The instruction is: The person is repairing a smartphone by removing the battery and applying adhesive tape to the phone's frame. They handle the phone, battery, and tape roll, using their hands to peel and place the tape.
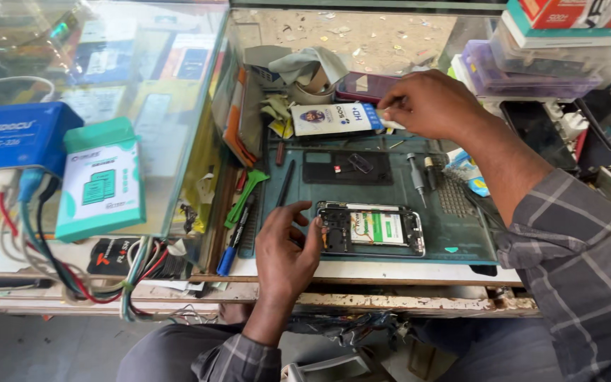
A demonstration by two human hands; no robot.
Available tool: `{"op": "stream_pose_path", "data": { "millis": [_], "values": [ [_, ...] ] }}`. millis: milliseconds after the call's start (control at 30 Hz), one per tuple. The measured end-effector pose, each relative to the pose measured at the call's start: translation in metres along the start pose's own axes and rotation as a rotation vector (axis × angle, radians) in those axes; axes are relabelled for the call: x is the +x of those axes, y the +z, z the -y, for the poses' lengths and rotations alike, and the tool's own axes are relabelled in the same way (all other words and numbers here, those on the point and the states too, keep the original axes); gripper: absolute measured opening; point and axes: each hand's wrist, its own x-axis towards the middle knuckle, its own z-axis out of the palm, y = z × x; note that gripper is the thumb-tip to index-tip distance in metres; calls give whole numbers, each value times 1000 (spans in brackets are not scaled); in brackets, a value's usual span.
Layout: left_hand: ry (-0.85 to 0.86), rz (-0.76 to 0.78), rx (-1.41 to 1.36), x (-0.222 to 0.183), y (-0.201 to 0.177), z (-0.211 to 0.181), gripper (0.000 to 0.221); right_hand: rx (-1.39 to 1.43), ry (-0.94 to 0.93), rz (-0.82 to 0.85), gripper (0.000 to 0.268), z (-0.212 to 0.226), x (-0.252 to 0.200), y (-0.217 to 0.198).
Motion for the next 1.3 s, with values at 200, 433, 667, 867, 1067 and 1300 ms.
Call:
{"op": "stream_pose_path", "data": {
  "millis": [200, 433, 667, 867, 1067, 1300],
  "values": [
    [0, 8, -1, -3, -1, -1, 24, -110, -99, -16, 19, 29, 16, -7],
    [14, 17, 18, -4, 1, 2, 25, -106, -93, -12, 18, 17, 65, 7],
    [-22, 40, 30, -1, 2, 7, 26, -145, -108, -90, 29, 28, 107, 58],
    [-29, 26, -29, 1, -1, 3, 27, -216, -85, -131, 35, 27, 126, 83],
    [-21, 32, -36, 2, -4, 3, 26, -104, -77, -193, 28, 15, 135, 76],
    [-61, 58, -39, 3, -3, 3, 23, 35, -9, -127, 27, 5, 139, 61]
  ]
}}
